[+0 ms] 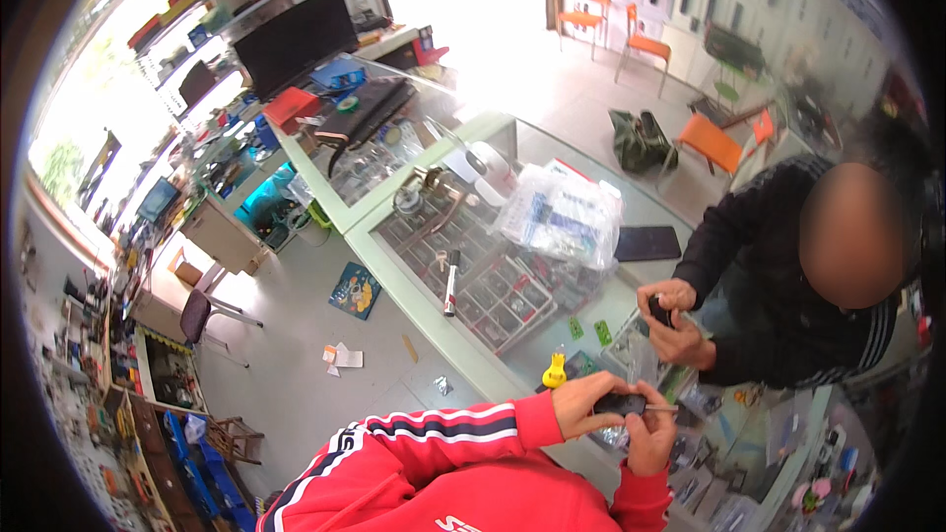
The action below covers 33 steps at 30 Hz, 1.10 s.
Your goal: The person unpacks a car key fob from a plastic bag and removes the key blade. They open the fob casing, insert a green circuit board, and close the casing. The person then handles several other packaged key fobs and components on the counter.
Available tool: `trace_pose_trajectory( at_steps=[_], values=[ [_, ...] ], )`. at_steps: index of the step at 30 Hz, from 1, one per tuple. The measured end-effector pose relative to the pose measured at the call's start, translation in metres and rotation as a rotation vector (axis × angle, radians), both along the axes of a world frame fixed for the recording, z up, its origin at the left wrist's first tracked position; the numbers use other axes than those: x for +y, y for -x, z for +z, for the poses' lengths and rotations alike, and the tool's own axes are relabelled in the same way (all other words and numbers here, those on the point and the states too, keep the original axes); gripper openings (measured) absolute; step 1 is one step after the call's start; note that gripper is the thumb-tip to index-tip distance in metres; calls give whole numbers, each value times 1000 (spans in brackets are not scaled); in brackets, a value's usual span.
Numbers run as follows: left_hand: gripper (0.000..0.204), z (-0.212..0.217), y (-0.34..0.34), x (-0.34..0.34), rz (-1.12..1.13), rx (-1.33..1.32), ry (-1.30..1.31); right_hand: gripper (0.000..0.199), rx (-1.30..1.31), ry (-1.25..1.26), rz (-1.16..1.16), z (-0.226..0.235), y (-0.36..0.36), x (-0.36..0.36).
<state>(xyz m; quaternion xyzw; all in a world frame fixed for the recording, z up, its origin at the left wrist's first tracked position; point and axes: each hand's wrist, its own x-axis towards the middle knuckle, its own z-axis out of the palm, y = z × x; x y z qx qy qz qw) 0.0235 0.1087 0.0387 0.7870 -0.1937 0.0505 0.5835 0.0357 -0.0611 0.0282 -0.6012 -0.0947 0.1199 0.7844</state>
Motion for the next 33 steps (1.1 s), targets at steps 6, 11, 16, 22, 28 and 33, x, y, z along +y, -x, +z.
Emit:
trace_pose_trajectory(
  at_steps=[6, 11, 16, 22, 28, 33],
  values=[
    [54, -9, 17, -41, -103, 37, -109, 23, -91, 170, -148, -8, 14, -11],
    [43, -3, 21, -69, -34, 79, -327, 20, -234, 256, -305, 5, 16, -16],
    [27, -8, 19, -87, 180, -246, -193, 22, -283, 204, -366, -2, 15, -26],
    [10, -8, 28, -120, 216, -179, -99, 21, -313, 202, -518, -3, 28, -44],
    [27, 9, 24, -116, 241, 293, 315, 24, -2, 43, -436, 7, 22, -49],
    [41, 7, 23, -109, 54, 836, 873, 33, 204, -182, -159, -1, 14, -69]
  ],
)
